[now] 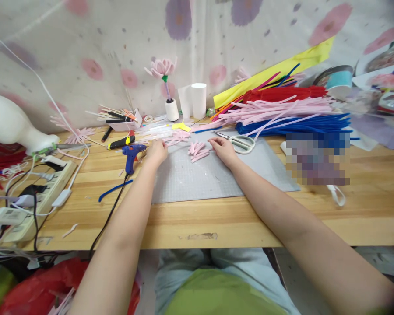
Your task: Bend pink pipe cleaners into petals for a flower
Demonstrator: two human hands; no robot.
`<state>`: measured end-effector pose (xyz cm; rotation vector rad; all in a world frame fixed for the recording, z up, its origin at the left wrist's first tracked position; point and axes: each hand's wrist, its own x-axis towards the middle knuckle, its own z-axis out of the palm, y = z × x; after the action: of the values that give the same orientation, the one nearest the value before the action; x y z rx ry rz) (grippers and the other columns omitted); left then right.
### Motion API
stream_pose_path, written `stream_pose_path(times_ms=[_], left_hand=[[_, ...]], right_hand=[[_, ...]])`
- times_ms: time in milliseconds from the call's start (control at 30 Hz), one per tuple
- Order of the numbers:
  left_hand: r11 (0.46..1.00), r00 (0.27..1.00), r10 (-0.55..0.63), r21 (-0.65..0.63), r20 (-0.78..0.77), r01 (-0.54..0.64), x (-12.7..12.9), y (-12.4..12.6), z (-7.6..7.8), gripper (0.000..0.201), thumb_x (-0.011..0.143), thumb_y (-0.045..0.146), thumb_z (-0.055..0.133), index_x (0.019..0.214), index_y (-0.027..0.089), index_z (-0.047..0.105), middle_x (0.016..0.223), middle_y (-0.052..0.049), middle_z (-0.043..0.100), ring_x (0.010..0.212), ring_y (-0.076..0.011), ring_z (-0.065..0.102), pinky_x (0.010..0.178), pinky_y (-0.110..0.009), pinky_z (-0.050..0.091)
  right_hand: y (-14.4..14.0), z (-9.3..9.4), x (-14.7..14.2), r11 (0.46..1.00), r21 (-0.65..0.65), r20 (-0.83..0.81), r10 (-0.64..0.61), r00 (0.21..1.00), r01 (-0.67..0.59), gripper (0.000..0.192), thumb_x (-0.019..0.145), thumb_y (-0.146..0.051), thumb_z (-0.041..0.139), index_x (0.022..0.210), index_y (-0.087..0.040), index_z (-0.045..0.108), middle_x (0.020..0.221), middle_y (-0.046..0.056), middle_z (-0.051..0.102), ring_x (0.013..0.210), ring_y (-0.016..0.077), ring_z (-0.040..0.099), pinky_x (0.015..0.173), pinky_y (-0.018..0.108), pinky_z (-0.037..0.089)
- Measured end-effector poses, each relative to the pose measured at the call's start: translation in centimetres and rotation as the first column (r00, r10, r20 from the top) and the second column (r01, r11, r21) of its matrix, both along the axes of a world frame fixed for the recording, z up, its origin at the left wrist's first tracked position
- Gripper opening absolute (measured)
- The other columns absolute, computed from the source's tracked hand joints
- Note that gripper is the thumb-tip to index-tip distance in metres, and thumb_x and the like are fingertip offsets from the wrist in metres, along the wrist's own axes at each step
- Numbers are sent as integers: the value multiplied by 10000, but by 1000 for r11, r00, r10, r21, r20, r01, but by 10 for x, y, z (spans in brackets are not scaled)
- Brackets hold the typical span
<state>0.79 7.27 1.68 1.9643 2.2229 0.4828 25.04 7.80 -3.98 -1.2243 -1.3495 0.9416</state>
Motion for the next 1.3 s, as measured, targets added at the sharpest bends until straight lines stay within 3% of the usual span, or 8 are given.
stream_pose_path(times_ms=[67, 200, 367, 600, 867, 1067, 1200, 1300], left_hand=[[998, 959, 52, 7, 279, -56, 0, -4, 14, 31, 786, 203, 476, 790, 181, 497, 823, -67, 601, 726, -159, 574, 664, -281, 435], [996, 569, 81, -48, 818, -74, 11, -14, 32, 74, 812, 170, 408, 739, 178, 421, 597, 37, 471, 423, -41, 367, 424, -161, 273], [995, 542, 26, -72, 840, 63, 43, -28, 11, 50, 770, 124, 456, 785, 172, 457, 513, 70, 454, 376, -31, 307, 399, -158, 199], [953, 331, -182, 82, 926, 293, 78, -47, -37, 181, 778, 238, 545, 870, 195, 395, 547, 83, 553, 380, -33, 376, 436, -164, 282], [938, 327, -151, 31, 933, 344, 58, -53, -32, 238, 757, 358, 591, 820, 131, 559, 636, 26, 593, 382, -23, 422, 393, -171, 392], [966, 324, -145, 64, 935, 250, 63, -50, -39, 228, 758, 350, 593, 822, 135, 551, 728, -14, 648, 494, -67, 571, 466, -188, 474], [974, 380, -164, 89, 910, 207, 63, -50, -39, 286, 788, 391, 544, 890, 127, 585, 877, -76, 667, 620, -111, 625, 528, -218, 505], [941, 573, -321, 320, 754, 107, 56, -51, -34, 381, 817, 392, 511, 1142, 193, 533, 1183, -117, 582, 916, -174, 624, 669, -263, 526]], right_hand=[[-1, 1, 0, 999, 12, 42, -32, 999, 32, 212, 709, -336, 522, 796, -166, 615, 569, -36, 467, 559, 110, 413, 567, 256, 316], [-3, 5, -1, 998, 44, 112, -56, 992, 51, 215, 743, -295, 495, 846, -162, 629, 569, -32, 461, 560, 117, 417, 582, 262, 326], [-15, 15, -5, 974, 228, 366, -84, 927, -2, 312, 784, -257, 483, 1047, -159, 619, 734, 27, 560, 631, 139, 467, 647, 280, 368], [-30, 21, -18, 904, 330, 776, -96, 623, -272, 380, 817, -224, 478, 1180, -192, 586, 977, 103, 594, 910, 222, 514, 740, 304, 377], [-21, 28, -7, 904, 412, 687, -226, 691, -115, 281, 831, -317, 498, 966, -177, 700, 836, 98, 574, 816, 204, 501, 689, 301, 358], [-23, 43, -13, 944, -77, 272, 330, 904, -321, 439, 787, -536, 480, 731, -128, 629, 563, -5, 456, 528, 93, 388, 518, 243, 276], [-28, 50, -13, 870, -144, 107, 487, 867, -471, 464, 737, -601, 496, 700, -142, 548, 550, -32, 418, 505, 69, 337, 500, 229, 245], [-33, 55, -10, 773, -238, 237, 633, 737, -588, 465, 731, -600, 506, 633, -146, 516, 560, -31, 414, 540, 74, 352, 534, 233, 270]])
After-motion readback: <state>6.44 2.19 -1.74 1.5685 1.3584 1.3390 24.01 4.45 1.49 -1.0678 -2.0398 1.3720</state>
